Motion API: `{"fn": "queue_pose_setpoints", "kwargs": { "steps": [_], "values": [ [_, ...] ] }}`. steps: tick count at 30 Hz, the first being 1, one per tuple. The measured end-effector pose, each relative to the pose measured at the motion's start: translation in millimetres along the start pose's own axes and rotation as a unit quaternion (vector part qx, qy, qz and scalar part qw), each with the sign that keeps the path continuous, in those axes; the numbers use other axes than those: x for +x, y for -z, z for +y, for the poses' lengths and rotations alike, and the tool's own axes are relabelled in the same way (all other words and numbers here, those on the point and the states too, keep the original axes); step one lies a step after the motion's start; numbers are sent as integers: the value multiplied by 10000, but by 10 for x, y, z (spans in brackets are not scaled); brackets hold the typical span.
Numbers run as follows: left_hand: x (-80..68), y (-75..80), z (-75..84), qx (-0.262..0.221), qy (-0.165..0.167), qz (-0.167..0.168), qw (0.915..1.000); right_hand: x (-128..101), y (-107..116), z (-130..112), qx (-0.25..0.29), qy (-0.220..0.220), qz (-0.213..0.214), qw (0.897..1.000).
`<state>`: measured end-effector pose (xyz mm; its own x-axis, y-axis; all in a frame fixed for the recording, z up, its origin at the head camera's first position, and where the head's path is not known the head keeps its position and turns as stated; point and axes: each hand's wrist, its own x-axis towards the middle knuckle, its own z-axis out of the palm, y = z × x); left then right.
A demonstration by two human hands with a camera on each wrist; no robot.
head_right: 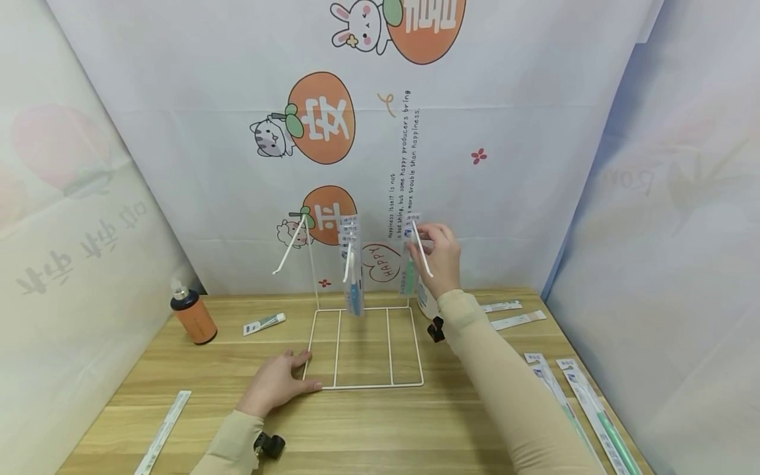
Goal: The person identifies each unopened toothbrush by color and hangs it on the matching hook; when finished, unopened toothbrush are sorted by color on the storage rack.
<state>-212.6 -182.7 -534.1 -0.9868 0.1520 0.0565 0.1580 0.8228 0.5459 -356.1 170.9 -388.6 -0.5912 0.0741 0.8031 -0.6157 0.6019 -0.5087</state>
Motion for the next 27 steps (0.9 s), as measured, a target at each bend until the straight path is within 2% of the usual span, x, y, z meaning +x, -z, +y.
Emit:
{"fn": "queue_pose_setpoints", "kwargs": {
  "steps": [10, 16, 21, 23, 27],
  "values": [
    [7, -15, -36, -21, -46, 29, 10000, -56, 8, 45, 195, -202, -106, 9996],
    [22, -22, -46, 32, -81, 34, 10000, -145, 160, 57, 456, -340, -354, 9978],
    [33, -30, -41, 19, -69, 21, 10000, -295, 457, 103, 914, -748, -869, 9892],
    [34, -30, -37, 20, -63, 21, 10000, -372, 626, 150, 730, -853, -1103, 9875],
    [29, -26, -33, 34, -47, 28, 10000, -543, 1014, 296, 127, -799, -1599, 9838]
  ]
}}
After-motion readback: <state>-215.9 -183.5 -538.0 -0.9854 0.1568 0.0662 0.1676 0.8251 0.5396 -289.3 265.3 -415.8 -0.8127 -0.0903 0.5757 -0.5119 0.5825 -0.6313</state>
